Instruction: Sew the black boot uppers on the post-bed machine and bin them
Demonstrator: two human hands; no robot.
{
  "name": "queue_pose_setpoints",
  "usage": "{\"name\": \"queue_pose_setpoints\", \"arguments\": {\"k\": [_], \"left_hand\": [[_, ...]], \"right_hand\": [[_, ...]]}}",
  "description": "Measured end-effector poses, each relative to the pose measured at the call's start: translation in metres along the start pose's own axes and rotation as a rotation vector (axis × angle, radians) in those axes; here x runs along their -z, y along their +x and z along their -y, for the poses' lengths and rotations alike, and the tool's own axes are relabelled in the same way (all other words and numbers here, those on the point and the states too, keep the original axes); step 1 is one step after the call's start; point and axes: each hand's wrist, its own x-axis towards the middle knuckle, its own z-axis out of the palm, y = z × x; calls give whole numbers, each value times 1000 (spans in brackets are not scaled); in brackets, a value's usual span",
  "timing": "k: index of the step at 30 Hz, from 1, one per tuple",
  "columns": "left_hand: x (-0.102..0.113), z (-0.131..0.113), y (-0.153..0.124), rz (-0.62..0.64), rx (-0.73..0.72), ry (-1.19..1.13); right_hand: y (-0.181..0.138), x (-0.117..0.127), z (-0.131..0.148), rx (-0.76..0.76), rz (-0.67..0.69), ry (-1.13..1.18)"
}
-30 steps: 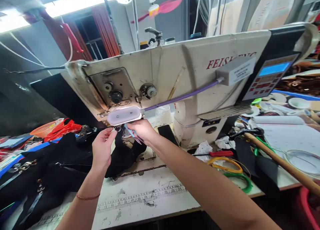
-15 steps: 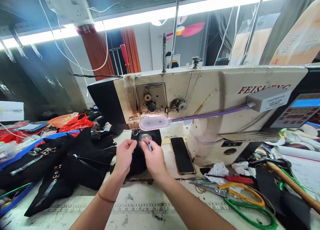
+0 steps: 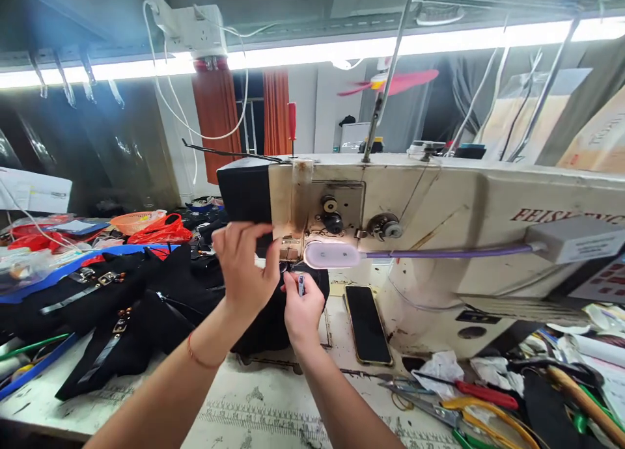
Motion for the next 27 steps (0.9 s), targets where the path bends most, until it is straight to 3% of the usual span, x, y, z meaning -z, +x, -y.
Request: {"name": "queue_pose_setpoints", "arguments": {"k": [4, 7, 13, 18, 21, 23, 25, 27], "left_hand": [[-8, -6, 50, 90, -146, 120], [-7, -3, 68, 106, -269, 155], [-14, 2, 77, 35, -465, 207], [-7, 6, 77, -8, -452, 264], [10, 14, 62, -25, -321, 197], [18, 21, 40, 30, -168, 98], [18, 25, 9, 227, 82, -80], [9, 26, -21, 449, 500, -339]], "right_hand": [[-1, 4, 1, 36, 66, -110], [-1, 7, 1, 54, 111, -174], [-1, 11, 0, 79, 146, -240], [-2, 12, -1, 96, 163, -298], [-1, 15, -3, 105, 157, -362], [2, 19, -4, 111, 136, -415], [5, 22, -4, 122, 115, -461], [8, 24, -3, 138, 114, -494]]}}
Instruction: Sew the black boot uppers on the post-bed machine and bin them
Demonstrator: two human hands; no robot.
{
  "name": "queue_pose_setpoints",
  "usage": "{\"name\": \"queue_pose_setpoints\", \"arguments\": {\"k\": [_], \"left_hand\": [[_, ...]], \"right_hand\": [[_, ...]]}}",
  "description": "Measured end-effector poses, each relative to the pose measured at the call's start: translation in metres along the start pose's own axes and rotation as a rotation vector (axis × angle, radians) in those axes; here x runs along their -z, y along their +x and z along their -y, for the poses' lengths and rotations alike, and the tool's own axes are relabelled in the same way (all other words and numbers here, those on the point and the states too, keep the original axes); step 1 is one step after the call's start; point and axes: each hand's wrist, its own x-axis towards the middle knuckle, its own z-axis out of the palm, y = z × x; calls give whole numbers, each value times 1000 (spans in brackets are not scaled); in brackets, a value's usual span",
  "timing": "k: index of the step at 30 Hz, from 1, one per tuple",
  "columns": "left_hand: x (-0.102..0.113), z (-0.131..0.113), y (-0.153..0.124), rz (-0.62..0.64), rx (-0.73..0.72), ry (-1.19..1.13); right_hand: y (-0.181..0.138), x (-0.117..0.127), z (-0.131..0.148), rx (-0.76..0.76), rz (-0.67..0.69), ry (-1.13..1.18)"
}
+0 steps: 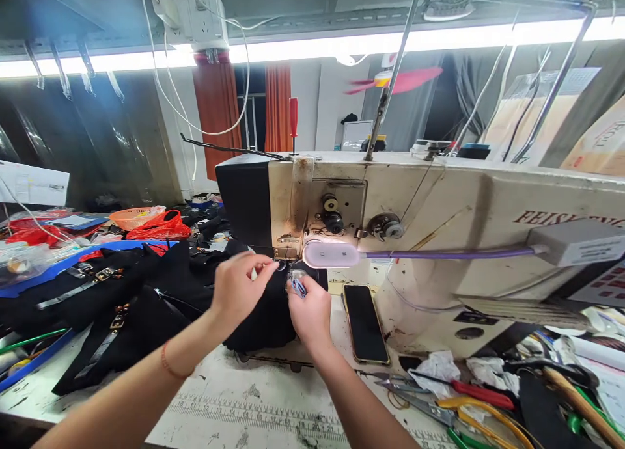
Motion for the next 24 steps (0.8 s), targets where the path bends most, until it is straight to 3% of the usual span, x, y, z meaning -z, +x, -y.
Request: {"name": "queue_pose_setpoints", "arguments": {"k": [3, 8, 11, 15, 19, 24], "left_hand": [[-33, 17, -13, 70, 183, -158], [-62, 28, -2, 33, 279, -223], [-62, 35, -4, 44, 293, -163], [-56, 34, -34, 184, 214, -39], [-53, 32, -61, 310, 148, 57], [-42, 41, -55, 277, 113, 123]], "right_hand": [[-1, 1, -1, 25, 16, -36], [-6, 5, -5, 77, 27, -39], [-4, 8, -3, 135, -54, 2], [3, 2, 4, 167, -166, 144], [9, -11, 5, 87, -188, 163], [14, -8, -3, 104, -139, 63]]}}
